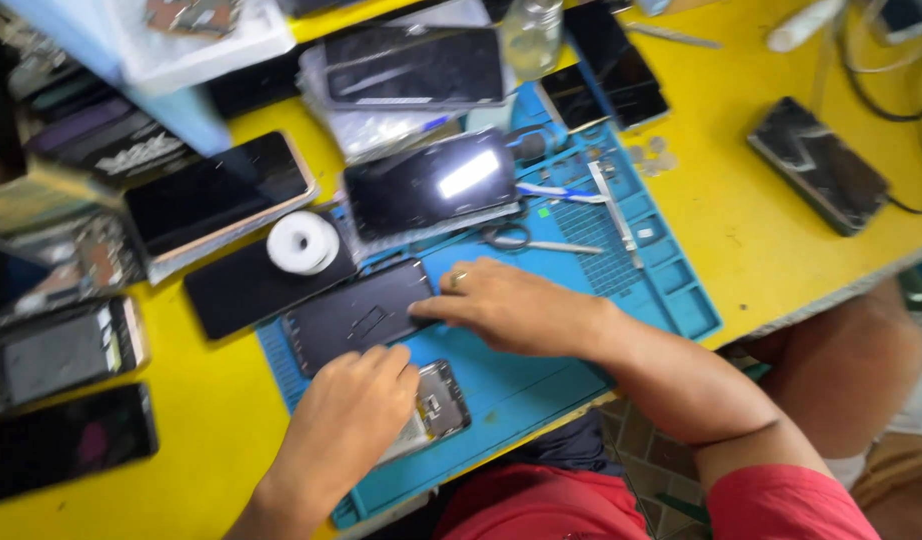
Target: Disassembling a mobile phone by removing screws and prying apart internal components at a repair workstation.
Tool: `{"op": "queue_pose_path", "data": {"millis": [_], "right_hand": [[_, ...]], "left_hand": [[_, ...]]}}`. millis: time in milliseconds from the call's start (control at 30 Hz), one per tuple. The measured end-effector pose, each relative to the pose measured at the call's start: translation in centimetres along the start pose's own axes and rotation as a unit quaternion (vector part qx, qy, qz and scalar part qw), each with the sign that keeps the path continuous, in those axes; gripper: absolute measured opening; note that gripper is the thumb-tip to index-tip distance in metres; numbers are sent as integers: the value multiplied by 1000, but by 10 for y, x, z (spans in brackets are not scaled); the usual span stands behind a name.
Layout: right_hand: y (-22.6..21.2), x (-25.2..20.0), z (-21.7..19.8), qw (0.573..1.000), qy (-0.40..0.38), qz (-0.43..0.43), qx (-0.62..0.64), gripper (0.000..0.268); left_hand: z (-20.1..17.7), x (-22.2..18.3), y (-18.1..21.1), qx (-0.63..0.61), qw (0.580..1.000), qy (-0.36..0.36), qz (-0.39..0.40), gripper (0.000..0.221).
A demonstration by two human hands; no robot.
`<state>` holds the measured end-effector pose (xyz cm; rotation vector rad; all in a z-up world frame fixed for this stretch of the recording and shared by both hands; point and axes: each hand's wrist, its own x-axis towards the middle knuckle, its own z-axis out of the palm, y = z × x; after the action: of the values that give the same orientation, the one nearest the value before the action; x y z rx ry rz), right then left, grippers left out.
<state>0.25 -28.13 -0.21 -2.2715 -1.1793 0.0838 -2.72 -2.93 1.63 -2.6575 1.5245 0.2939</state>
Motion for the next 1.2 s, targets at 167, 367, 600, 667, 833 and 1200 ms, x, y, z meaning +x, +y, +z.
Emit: {"op": "queue_pose_path", "data": {"millis": [167, 367, 600, 667, 833, 1200], "right_hand": [[-2, 5, -2, 998, 47, 33, -27, 30], [5, 4, -5, 994, 55, 77, -56, 31], [6, -2, -7, 997, 28, 73, -25, 42], [8, -5, -10, 994, 56, 85, -32, 49], [-8, -9, -32, 983, 140, 73, 93, 45], [-29, -5, -24, 968, 118, -68, 212, 33]], "left_hand": [[-6, -9, -5, -78, 989, 125, -30, 19], [-11, -40, 7, -116, 989, 7, -86, 78], [5, -50, 15, -66, 990, 61, -112, 86], [4, -47, 15, -66, 990, 52, -116, 85], [6, -44, 21, -49, 988, 73, -128, 88], [2, -32, 13, -91, 978, 146, -120, 57]]}}
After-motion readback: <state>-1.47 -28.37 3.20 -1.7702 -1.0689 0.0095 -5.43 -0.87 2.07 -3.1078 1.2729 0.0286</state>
